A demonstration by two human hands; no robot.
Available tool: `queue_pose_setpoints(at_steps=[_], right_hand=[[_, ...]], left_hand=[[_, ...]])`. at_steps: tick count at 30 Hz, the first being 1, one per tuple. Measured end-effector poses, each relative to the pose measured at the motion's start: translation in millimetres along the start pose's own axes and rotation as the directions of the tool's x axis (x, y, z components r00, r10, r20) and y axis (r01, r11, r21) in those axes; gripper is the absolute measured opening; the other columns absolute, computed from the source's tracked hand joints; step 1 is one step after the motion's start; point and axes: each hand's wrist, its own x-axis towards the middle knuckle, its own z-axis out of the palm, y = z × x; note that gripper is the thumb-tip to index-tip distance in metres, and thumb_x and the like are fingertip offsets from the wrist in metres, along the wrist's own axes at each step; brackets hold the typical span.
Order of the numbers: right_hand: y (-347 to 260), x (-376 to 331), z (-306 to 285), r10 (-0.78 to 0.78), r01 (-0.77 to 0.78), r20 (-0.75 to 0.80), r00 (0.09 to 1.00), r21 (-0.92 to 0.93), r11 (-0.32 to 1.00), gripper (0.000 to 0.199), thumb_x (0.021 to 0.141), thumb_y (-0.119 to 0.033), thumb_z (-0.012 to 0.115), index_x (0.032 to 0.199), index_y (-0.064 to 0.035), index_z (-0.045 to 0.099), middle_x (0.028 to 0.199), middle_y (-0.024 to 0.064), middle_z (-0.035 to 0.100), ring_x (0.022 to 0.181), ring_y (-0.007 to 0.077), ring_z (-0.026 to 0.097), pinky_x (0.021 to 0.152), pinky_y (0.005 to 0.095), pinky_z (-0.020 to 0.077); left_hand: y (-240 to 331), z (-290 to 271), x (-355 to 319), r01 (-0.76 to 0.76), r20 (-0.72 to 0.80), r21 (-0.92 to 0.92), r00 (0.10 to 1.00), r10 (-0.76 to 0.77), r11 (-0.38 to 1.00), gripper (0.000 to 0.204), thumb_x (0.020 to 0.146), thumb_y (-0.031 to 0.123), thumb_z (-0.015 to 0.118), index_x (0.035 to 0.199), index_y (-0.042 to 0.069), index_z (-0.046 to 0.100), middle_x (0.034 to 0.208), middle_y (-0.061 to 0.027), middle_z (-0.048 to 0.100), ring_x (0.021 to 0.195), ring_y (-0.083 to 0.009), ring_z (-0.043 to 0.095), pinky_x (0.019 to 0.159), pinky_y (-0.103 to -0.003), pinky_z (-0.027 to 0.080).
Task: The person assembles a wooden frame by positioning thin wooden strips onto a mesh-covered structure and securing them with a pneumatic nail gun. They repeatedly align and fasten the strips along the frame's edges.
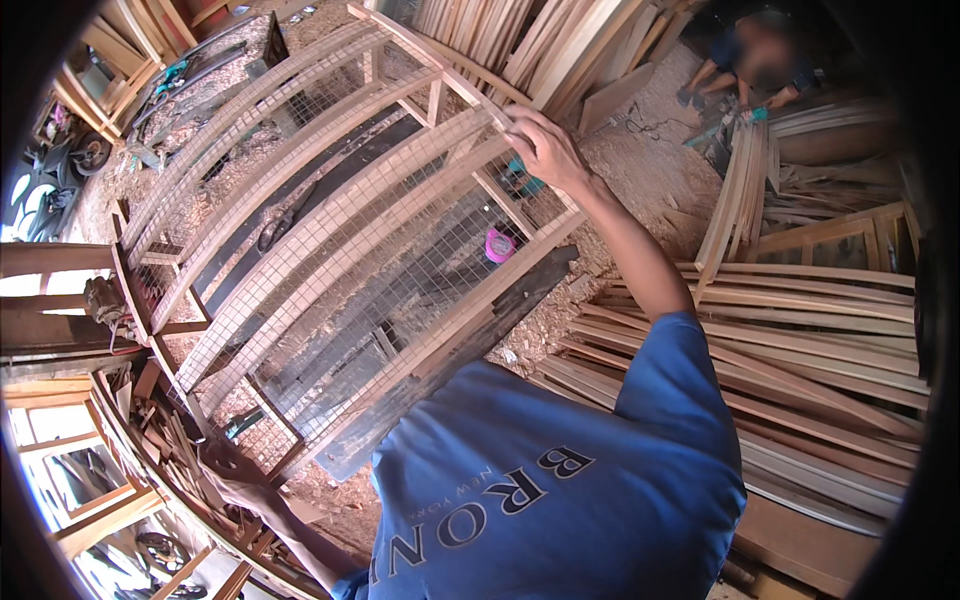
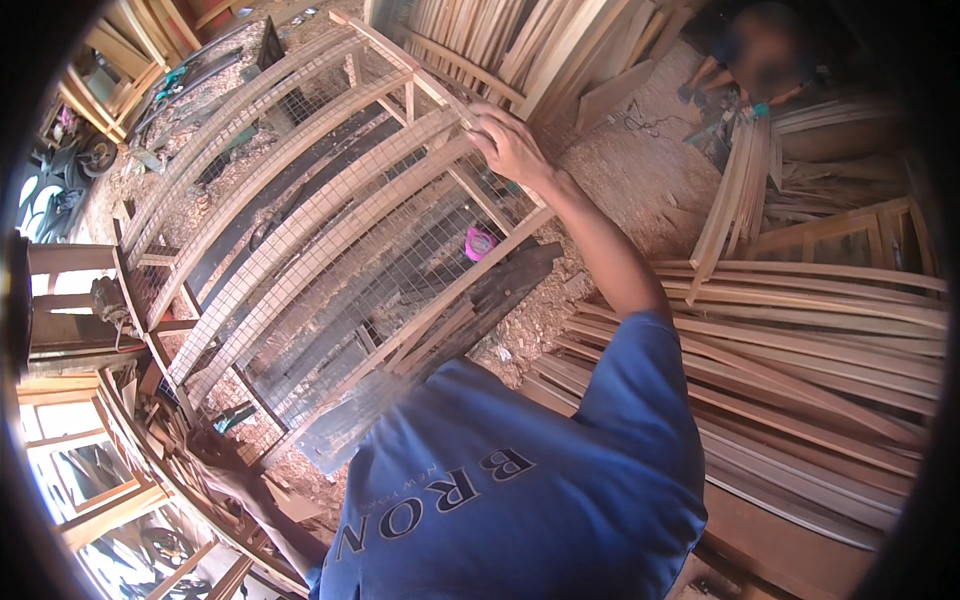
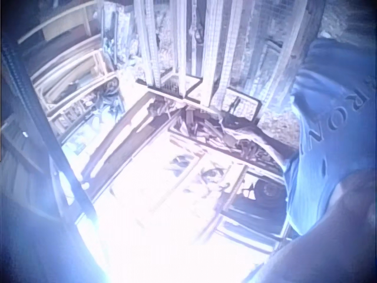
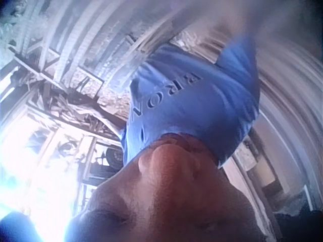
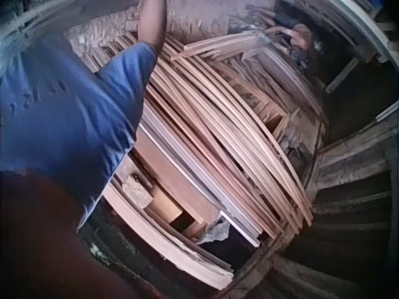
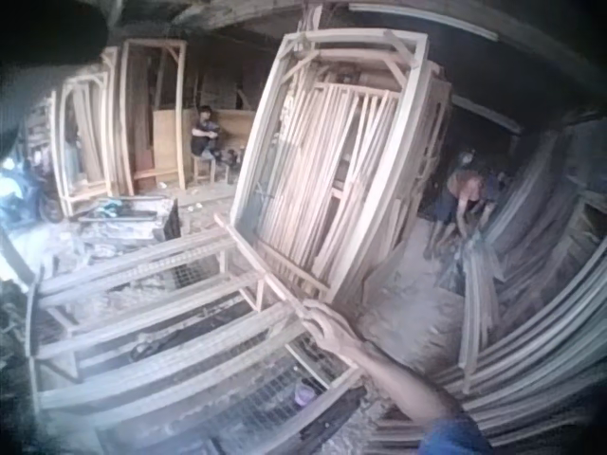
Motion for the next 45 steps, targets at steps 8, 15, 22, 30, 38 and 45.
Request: queue_pose_setpoints(at_steps=[8, 15, 22, 30, 38, 45], right_hand=[[5, 8, 7, -0.088, 0.099, 0.131, 0.988, -0.087, 0.991, 0.053, 0.106, -0.033, 0.050, 0.152, -0.0069, 0.045, 0.163, 0.0103, 0.037, 0.151, 0.0297, 0.034, 0.128, 0.0431, 0.0263], [-1, 23, -18, 0.048, 0.062, 0.480, 0.876, -0.210, 0.976, 0.074, 0.104, -0.059, 0.040, 0.156, -0.0072, 0.039, 0.165, 0.0117, 0.033, 0.153, 0.0318, 0.029, 0.129, 0.0469, 0.0230], [-6, 8, -13, 0.096, -0.019, 0.440, 0.893, -0.176, 0.984, 0.100, 0.092, -0.081, 0.036, 0.161, -0.0094, 0.027, 0.170, 0.0112, 0.021, 0.153, 0.0358, 0.028, 0.123, 0.0567, 0.0316], [-12, -1, -9, 0.099, -0.055, 0.337, 0.936, -0.138, 0.989, 0.101, 0.091, -0.082, 0.038, 0.158, -0.0067, 0.035, 0.168, 0.0081, 0.026, 0.147, 0.0364, 0.039, 0.116, 0.0595, 0.0414], [-41, 8, -11, -0.062, 0.075, 0.123, 0.990, -0.110, 0.991, 0.048, 0.093, -0.017, 0.073, 0.137, -0.0039, 0.059, 0.139, 0.0217, 0.060, 0.130, 0.0396, 0.055, 0.110, 0.0450, 0.0446], [-45, -4, -4, -0.051, 0.111, 0.180, 0.982, -0.337, 0.935, 0.048, 0.103, -0.016, 0.055, 0.150, -0.0091, 0.049, 0.153, 0.0181, 0.043, 0.139, 0.0390, 0.043, 0.113, 0.0504, 0.0374]], left_hand=[[-3, 0, 1, -0.035, -0.019, 0.045, 0.999, 0.036, 0.998, 0.030, 0.100, 0.021, 0.066, 0.127, 0.010, 0.063, 0.106, -0.0074, 0.077, 0.089, -0.0235, 0.076, 0.074, -0.038, 0.061], [-5, 1, 1, 0.045, 0.027, 0.024, 0.999, -0.046, 0.999, 0.030, 0.100, 0.024, 0.066, 0.127, 0.012, 0.063, 0.107, -0.0075, 0.077, 0.089, -0.0243, 0.076, 0.074, -0.039, 0.062], [-11, 7, 0, 0.050, 0.000, -0.045, 0.999, -0.051, 0.998, 0.031, 0.100, 0.024, 0.067, 0.128, 0.011, 0.063, 0.111, -0.0094, 0.077, 0.092, -0.0253, 0.077, 0.075, -0.039, 0.063], [-8, 1, 0, 0.061, -0.018, -0.097, 0.998, -0.063, 0.993, 0.033, 0.097, 0.022, 0.072, 0.126, 0.008, 0.064, 0.111, -0.0126, 0.077, 0.096, -0.0275, 0.077, 0.078, -0.039, 0.063], [17, -23, -2, 0.305, 0.163, -0.604, 0.952, -0.260, 0.737, 0.041, 0.096, -0.001, 0.064, 0.136, 0.002, 0.056, 0.127, -0.0137, 0.068, 0.113, -0.0264, 0.069, 0.097, -0.038, 0.054], [25, -33, 7, 0.376, 0.097, -0.406, 0.924, -0.370, 0.833, 0.039, 0.084, 0.020, 0.082, 0.117, 0.010, 0.063, 0.094, -0.0083, 0.077, 0.083, -0.0177, 0.072, 0.077, -0.035, 0.054]])
